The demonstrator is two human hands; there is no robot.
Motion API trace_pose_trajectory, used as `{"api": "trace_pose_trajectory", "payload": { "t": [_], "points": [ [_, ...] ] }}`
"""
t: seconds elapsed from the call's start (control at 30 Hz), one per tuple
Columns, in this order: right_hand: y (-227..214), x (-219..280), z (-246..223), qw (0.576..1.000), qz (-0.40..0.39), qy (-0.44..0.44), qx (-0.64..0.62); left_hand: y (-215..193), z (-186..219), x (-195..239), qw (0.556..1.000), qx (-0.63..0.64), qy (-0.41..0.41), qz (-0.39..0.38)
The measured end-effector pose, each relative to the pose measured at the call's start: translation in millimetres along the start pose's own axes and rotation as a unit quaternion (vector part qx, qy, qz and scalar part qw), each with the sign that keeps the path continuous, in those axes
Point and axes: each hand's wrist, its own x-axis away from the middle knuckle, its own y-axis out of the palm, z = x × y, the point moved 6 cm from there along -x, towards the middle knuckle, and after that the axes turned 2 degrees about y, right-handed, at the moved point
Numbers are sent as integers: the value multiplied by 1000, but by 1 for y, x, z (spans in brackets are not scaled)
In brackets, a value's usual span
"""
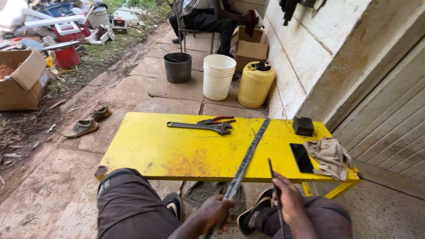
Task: The person files a long metal bar on a yellow workbench using a metal file. They hold the bar with one hand and move the file back and forth along its length, occasionally repositioning the bar to work on different sections.
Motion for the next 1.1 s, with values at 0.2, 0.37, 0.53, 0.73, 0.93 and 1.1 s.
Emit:
{"api": "trace_pose_trajectory", "payload": {
  "t": [0.2,0.37,0.53,0.73,0.93,1.1],
  "points": [
    [1,-3,4,999,-18,20,-22,-30,-31,-26,999,-36,-29,-7],
    [23,10,-17,999,-31,15,-19,-29,-32,2,999,-6,-35,-19],
    [46,18,-12,997,-58,42,34,-28,-34,1,997,58,-14,-40],
    [68,-22,17,973,-57,-20,225,-59,-69,-54,992,103,-8,-80],
    [103,12,-13,882,1,-96,462,-44,-43,-17,979,128,-7,-160],
    [115,-2,-5,860,-17,-73,506,-42,-42,-24,984,119,-33,-129]
  ]
}}
